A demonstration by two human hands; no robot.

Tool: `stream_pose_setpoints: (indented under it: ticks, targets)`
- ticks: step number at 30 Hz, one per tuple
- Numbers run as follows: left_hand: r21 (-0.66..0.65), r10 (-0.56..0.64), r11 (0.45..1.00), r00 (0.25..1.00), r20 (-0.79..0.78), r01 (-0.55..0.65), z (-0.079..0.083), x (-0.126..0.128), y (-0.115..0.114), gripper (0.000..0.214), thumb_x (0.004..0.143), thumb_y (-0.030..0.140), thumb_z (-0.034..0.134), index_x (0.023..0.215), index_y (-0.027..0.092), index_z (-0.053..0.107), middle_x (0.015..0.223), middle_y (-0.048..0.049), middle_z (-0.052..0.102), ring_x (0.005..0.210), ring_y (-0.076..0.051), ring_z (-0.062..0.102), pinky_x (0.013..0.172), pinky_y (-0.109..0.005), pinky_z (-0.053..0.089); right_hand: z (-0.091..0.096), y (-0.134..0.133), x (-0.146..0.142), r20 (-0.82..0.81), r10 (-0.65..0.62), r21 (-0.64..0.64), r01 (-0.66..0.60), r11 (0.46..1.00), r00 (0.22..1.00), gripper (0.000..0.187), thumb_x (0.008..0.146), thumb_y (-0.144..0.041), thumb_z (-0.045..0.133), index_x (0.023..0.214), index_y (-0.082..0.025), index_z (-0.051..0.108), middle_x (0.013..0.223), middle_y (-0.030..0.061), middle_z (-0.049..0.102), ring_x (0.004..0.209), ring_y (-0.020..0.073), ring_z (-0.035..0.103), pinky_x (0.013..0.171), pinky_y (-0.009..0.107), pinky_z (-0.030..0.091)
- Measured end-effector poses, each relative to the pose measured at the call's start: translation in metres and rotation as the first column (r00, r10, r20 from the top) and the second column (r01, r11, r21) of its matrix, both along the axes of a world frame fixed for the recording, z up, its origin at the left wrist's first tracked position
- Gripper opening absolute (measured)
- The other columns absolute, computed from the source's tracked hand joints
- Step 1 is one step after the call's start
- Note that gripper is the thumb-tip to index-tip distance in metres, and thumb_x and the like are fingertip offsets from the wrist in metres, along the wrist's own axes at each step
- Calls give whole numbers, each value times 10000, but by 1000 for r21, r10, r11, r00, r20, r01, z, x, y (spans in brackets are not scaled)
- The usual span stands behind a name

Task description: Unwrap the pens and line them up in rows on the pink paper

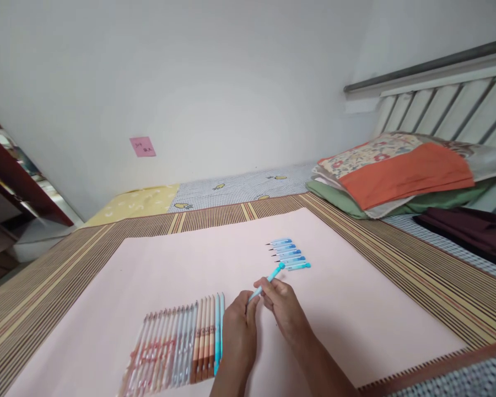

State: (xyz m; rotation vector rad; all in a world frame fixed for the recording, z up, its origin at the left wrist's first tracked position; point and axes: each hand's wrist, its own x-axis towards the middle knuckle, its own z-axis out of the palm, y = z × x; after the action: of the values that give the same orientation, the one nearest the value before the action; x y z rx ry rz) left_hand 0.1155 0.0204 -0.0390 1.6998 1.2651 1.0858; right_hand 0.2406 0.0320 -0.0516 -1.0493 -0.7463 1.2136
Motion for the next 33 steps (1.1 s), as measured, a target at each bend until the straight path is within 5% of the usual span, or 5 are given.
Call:
stream_pose_setpoints:
  ticks: [8,16,21,27,33]
  targets:
    - [-228,-38,969,968,247,96,0,-5,7,517,850,688,591,696,197,640,505,65,352,513,-122,277,521,-276,215,7,-1,1,32,53,48,-54,997,998,478,752,-624,754,783,-149,712,535,-91,309,485,59,242,497,258,209]
    - [-468,-128,721,762,635,511,0,-15,10,636,795,790,586,713,160,611,449,128,202,435,-59,82,478,-273,60,6,-2,13,54,236,72,-239,968,970,455,809,-605,733,890,-157,745,560,-62,428,487,76,324,495,256,227]
    - [-438,-109,773,776,621,459,-1,-17,14,640,816,775,579,732,144,648,464,118,215,441,-64,112,476,-277,73,-2,2,17,-49,211,136,-203,970,976,566,863,-714,598,915,-164,721,717,9,563,543,99,410,508,264,297]
    - [-427,-136,832,876,463,354,1,-14,13,667,808,799,550,714,150,671,445,94,290,448,-79,170,493,-282,117,-4,5,13,159,104,81,-118,990,982,491,755,-608,781,630,-208,526,512,-54,483,502,98,391,539,263,313]
    - [-408,-140,855,899,414,321,-3,-14,13,666,808,816,524,649,176,616,413,90,294,429,-84,186,493,-289,123,1,1,18,211,136,146,-169,975,968,388,809,-569,738,778,-185,690,652,-2,597,635,144,503,644,293,404]
